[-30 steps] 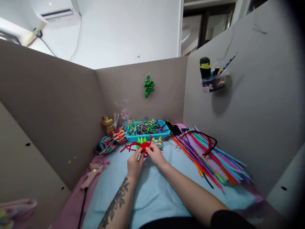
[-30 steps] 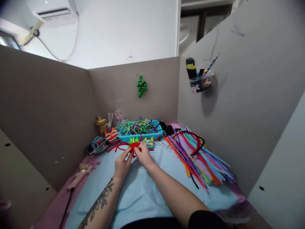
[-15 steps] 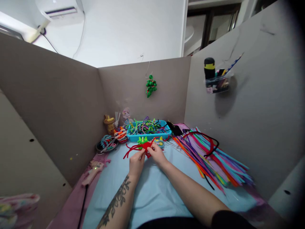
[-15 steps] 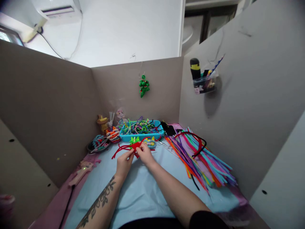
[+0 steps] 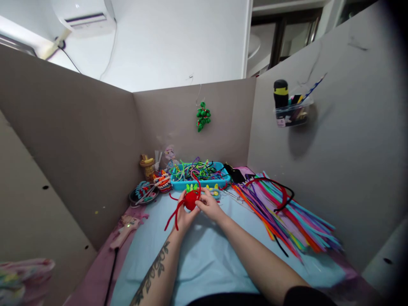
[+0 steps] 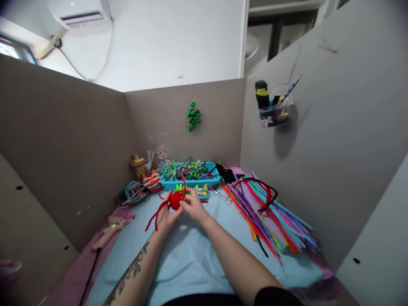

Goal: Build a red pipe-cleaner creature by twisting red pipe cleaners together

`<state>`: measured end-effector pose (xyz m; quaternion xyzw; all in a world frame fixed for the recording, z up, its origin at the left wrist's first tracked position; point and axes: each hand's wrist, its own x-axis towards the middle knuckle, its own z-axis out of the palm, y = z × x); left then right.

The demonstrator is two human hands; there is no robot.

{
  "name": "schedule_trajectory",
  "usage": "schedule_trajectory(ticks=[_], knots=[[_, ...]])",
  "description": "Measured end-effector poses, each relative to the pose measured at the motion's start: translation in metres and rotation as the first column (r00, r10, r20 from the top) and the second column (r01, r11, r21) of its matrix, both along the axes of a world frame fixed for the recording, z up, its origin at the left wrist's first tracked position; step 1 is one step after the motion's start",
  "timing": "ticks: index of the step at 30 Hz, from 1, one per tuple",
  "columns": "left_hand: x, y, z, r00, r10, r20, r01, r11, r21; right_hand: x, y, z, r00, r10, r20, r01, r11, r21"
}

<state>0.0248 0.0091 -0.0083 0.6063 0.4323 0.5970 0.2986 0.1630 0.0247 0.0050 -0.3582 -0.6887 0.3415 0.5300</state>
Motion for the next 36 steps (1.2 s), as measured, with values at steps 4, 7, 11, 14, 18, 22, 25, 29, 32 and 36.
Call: schedule_trajectory(ticks=[4,7,11,14,18,22,25,29,32,36], knots=[[-0.006,-0.001,0.000,0.993,-0.027,-0.112,0.039,0.993,0.112,0.001,-0.003,0.003,0.999,0.032,0.029,-0.032,0.999,0.001],[-0.012,0.004,-0.005,0.985,-0.022,-0.172,0.052,0.983,0.174,0.003,-0.001,0.001,0.999,0.040,0.027,-0.040,0.999,0.004],[-0.018,0.010,-0.011,0.971,-0.051,-0.232,0.105,0.968,0.226,0.003,0.003,-0.004,0.999,0.042,0.011,-0.042,0.999,-0.017],[-0.020,0.011,-0.012,0.969,-0.063,-0.240,0.111,0.975,0.192,0.002,0.005,-0.007,0.998,0.026,-0.058,-0.030,0.997,-0.075],[-0.020,0.009,-0.009,0.966,-0.066,-0.248,0.111,0.979,0.174,0.002,0.009,-0.008,0.991,-0.056,-0.120,0.049,0.997,-0.062],[-0.019,0.005,-0.004,0.970,-0.109,-0.217,0.128,0.989,0.076,0.009,0.014,-0.009,0.968,-0.184,-0.169,0.182,0.983,-0.026],[-0.018,0.000,0.000,0.972,-0.186,-0.143,0.183,0.983,-0.035,0.016,0.016,-0.008,0.973,-0.223,-0.062,0.230,0.965,0.127],[-0.016,-0.007,0.003,0.945,-0.321,-0.055,0.309,0.937,-0.160,0.021,0.018,-0.007,0.976,-0.218,0.031,0.204,0.950,0.237],[-0.015,-0.010,0.006,0.919,-0.394,0.003,0.387,0.901,-0.193,0.023,0.021,-0.008,0.972,-0.234,0.023,0.222,0.945,0.240],[-0.014,-0.013,0.011,0.931,-0.362,0.045,0.364,0.911,-0.196,0.028,0.025,-0.009,0.949,-0.315,-0.014,0.310,0.927,0.212]])
